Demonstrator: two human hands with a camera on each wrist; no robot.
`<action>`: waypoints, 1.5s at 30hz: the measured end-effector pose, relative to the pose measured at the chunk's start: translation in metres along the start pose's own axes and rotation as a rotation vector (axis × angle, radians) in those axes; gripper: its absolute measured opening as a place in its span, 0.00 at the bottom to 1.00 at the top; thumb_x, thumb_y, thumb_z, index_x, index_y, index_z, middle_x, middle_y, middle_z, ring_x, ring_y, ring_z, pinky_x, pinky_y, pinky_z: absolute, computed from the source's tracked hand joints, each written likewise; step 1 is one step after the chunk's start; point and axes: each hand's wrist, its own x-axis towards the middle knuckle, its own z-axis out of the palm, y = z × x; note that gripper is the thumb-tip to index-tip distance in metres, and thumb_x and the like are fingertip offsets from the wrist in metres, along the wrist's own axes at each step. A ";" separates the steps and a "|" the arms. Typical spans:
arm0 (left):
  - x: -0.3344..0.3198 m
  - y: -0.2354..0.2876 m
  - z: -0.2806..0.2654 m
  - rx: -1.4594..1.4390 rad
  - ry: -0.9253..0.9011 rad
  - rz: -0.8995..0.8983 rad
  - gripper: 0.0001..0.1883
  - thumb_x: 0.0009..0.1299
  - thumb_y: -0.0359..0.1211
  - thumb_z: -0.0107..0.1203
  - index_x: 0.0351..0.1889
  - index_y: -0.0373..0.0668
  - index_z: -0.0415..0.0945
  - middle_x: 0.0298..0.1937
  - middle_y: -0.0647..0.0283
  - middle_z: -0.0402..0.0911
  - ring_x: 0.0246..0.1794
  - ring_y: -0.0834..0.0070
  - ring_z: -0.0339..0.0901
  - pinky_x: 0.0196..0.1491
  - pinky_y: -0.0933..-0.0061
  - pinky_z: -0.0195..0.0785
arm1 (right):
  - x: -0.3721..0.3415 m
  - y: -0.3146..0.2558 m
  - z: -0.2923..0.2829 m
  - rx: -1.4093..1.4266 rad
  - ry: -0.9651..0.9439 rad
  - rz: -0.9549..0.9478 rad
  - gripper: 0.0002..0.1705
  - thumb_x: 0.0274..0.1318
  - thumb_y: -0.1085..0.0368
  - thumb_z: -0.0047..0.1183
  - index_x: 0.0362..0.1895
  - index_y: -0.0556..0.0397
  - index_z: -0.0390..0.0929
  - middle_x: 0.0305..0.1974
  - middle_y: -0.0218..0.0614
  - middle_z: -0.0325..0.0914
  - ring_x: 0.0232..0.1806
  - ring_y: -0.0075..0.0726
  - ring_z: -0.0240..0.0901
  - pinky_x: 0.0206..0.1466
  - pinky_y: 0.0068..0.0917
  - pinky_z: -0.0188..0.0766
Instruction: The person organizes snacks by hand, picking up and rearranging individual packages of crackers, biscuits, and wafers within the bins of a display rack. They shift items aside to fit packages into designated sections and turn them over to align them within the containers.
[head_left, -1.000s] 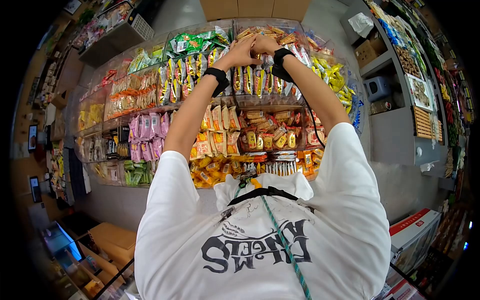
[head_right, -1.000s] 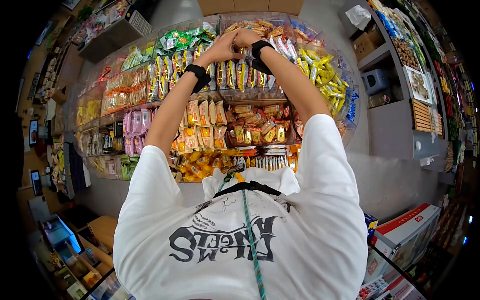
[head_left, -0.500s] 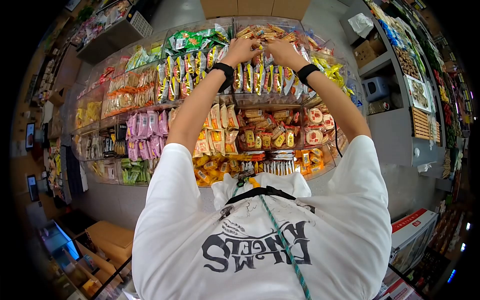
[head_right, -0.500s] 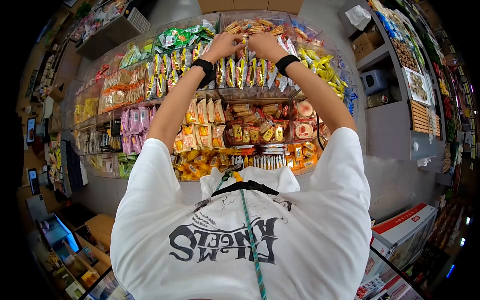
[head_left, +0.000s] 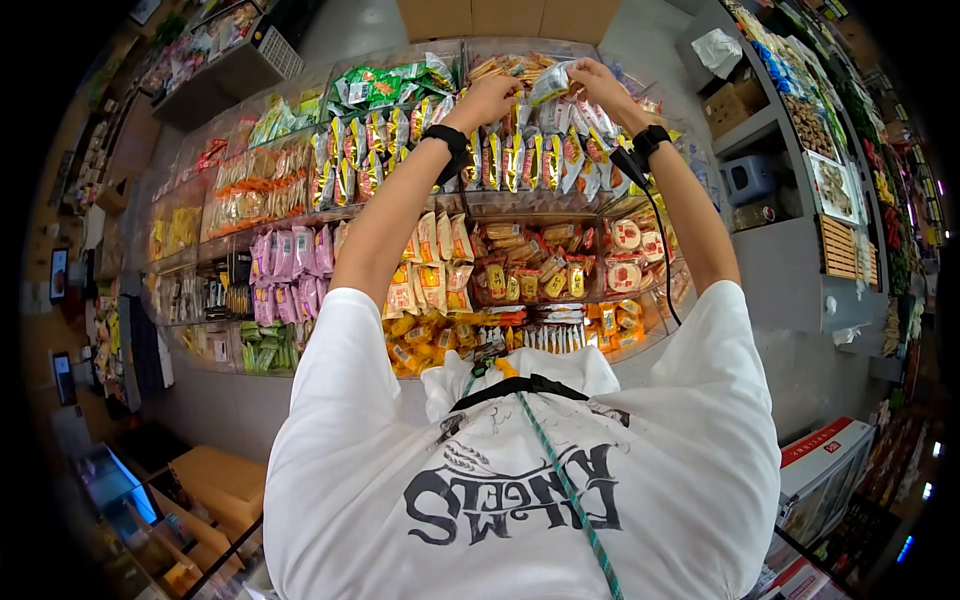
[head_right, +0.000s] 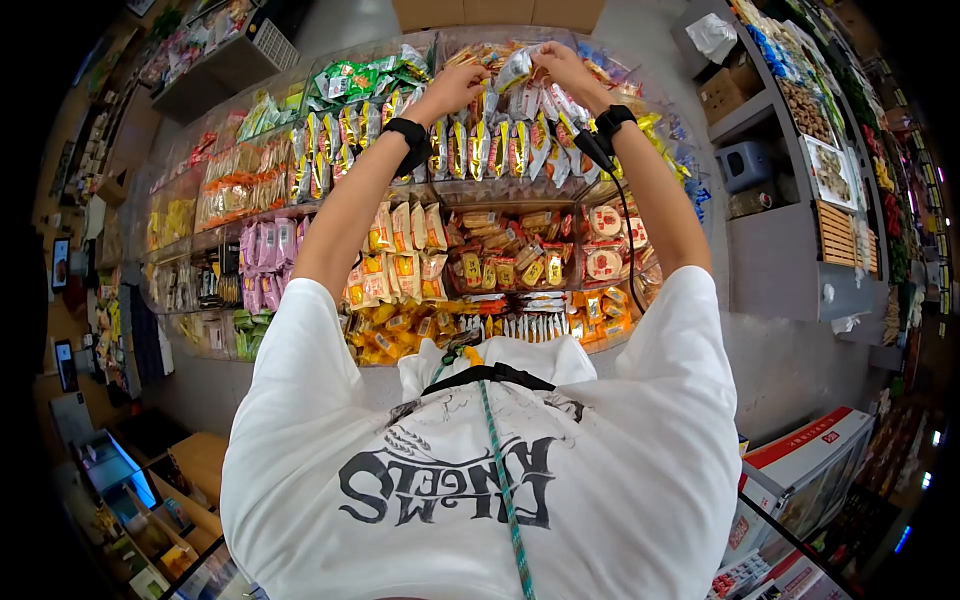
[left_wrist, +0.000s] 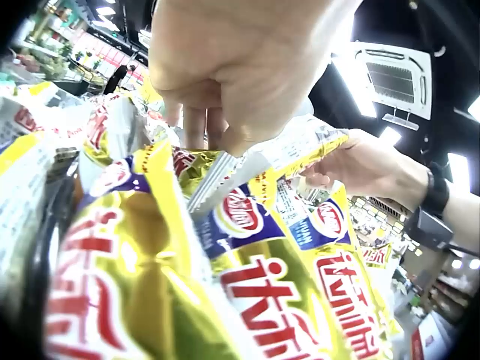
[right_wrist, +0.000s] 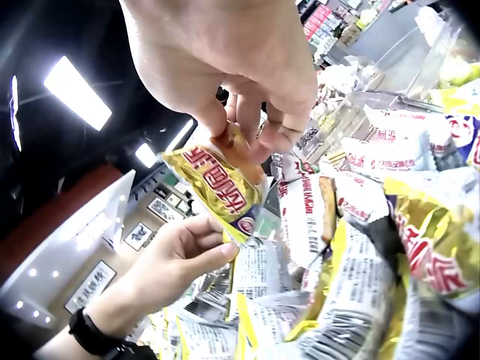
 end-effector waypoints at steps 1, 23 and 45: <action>0.002 -0.001 0.001 0.000 0.001 0.003 0.15 0.67 0.31 0.55 0.50 0.36 0.78 0.45 0.49 0.82 0.47 0.50 0.78 0.51 0.54 0.70 | 0.001 -0.004 0.000 0.107 0.019 0.098 0.15 0.72 0.56 0.45 0.41 0.57 0.70 0.30 0.34 0.76 0.29 0.26 0.73 0.35 0.28 0.70; 0.002 -0.027 0.006 0.152 -0.169 -0.033 0.17 0.72 0.28 0.49 0.59 0.39 0.72 0.51 0.46 0.79 0.51 0.50 0.76 0.51 0.51 0.69 | 0.017 -0.034 -0.006 0.402 -0.261 0.257 0.29 0.66 0.38 0.47 0.47 0.52 0.76 0.34 0.29 0.73 0.25 0.20 0.67 0.18 0.18 0.64; -0.005 -0.028 0.003 0.093 -0.063 0.045 0.17 0.69 0.29 0.52 0.55 0.36 0.72 0.43 0.45 0.82 0.41 0.47 0.79 0.44 0.53 0.71 | 0.093 0.004 0.083 -1.152 -0.261 -0.103 0.20 0.43 0.52 0.67 0.31 0.58 0.86 0.37 0.53 0.83 0.38 0.52 0.82 0.43 0.46 0.80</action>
